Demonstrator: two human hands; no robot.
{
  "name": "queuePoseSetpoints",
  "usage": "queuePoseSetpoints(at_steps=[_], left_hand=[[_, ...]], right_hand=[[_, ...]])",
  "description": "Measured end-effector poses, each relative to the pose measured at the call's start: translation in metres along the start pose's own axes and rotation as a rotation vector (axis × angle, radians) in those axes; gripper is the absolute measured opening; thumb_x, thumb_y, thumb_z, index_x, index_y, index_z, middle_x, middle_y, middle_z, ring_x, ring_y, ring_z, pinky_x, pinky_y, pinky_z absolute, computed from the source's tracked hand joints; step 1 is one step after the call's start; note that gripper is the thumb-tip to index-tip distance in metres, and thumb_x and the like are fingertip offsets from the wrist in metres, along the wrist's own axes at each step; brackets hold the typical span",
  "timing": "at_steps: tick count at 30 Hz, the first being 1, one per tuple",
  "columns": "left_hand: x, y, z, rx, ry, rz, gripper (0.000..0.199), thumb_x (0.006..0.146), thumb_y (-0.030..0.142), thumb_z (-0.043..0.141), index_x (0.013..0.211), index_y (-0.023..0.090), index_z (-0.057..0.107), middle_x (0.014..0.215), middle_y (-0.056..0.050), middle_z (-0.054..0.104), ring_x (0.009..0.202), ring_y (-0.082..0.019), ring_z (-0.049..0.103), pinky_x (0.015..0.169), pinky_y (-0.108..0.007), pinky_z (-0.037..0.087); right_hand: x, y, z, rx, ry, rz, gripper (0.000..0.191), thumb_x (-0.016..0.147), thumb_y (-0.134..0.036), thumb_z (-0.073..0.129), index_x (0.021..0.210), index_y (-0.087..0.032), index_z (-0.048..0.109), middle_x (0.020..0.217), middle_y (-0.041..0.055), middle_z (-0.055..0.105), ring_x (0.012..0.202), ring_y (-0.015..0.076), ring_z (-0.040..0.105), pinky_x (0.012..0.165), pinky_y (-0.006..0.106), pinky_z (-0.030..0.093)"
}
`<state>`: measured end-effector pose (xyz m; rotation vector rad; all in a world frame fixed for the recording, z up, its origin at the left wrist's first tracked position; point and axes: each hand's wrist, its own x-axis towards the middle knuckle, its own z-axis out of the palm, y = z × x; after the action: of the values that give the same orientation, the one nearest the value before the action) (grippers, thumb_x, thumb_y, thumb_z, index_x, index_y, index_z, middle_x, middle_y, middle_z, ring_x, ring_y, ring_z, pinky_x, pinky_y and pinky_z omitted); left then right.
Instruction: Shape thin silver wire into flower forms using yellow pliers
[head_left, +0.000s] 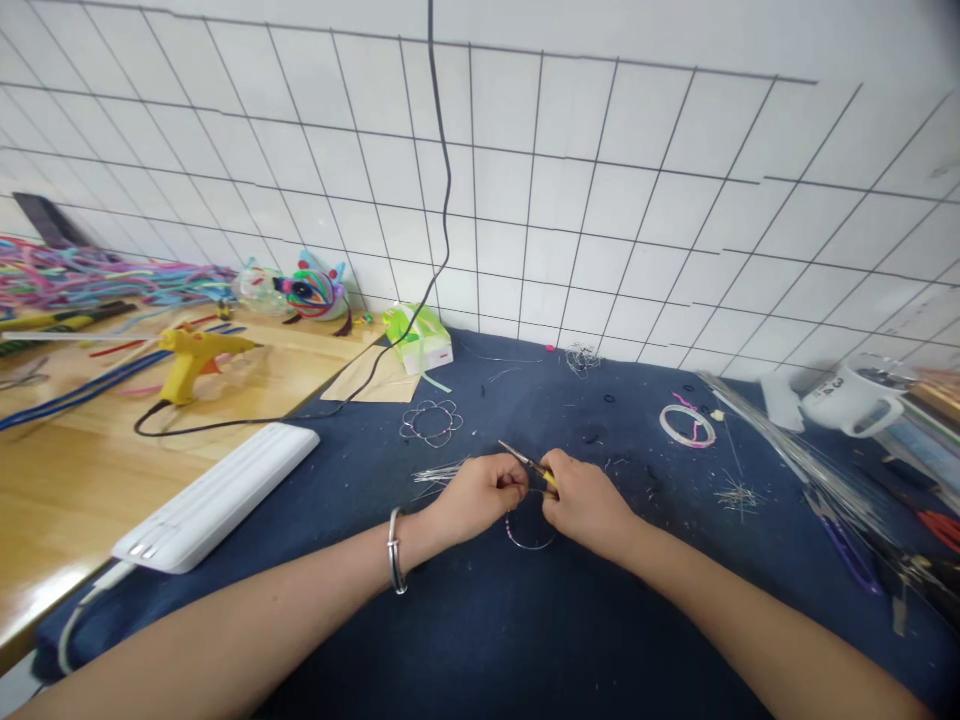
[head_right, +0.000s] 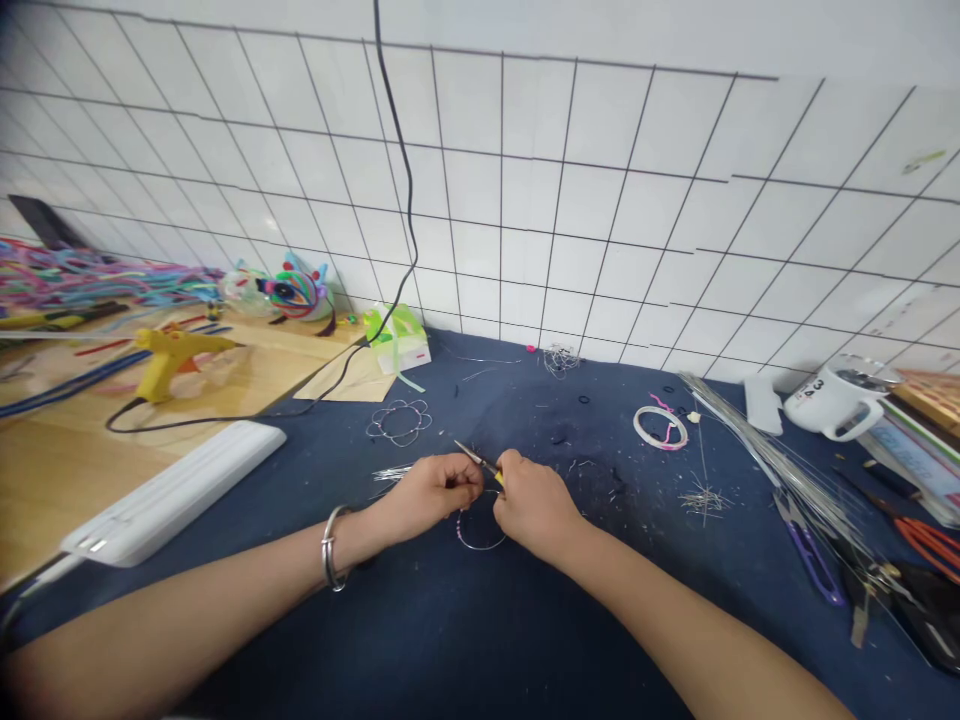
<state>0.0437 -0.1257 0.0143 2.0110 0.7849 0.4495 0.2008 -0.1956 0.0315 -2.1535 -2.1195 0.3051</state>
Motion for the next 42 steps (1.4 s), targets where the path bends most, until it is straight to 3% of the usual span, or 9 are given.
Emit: queuePoseSetpoints(at_steps=[18,27,42], left_hand=[[0.0023,-0.0012,0.0011,-0.350,-0.041,-0.075,0.008,0.074,0.020,0.048,0.078,0.015,0.052,0.061,0.003,0.051,0.051,-0.007,0.044,0.047,-0.018,0.035],[0.0008,0.0010,0.0022,-0.457,-0.026,-0.048,0.006,0.076,0.018,0.048,0.080,0.014,0.051,0.065,0.002,0.050,0.058,-0.008,0.045,0.051,-0.019,0.035],[-0.0031,0.0010,0.0077,-0.611,0.028,-0.110,0.009,0.073,0.016,0.051,0.082,0.014,0.051,0.069,0.002,0.050,0.061,-0.009,0.048,0.050,-0.019,0.034]], right_hand=[[0.0014,0.0064,0.0025,0.154,0.139,-0.019,0.026,0.070,-0.012,0.046,0.095,-0.019,0.046,0.081,0.0021,0.058,0.066,0.0120,0.051,0.059,0.022,0.030],[0.0040,0.0068,0.0043,0.302,0.282,-0.092,0.021,0.072,-0.011,0.046,0.090,-0.020,0.046,0.081,0.0010,0.056,0.066,0.0106,0.049,0.062,0.021,0.033],[-0.0011,0.0044,0.0059,0.177,0.286,-0.213,0.022,0.073,-0.008,0.044,0.092,-0.018,0.044,0.083,0.0025,0.054,0.074,0.0136,0.050,0.066,0.023,0.035]])
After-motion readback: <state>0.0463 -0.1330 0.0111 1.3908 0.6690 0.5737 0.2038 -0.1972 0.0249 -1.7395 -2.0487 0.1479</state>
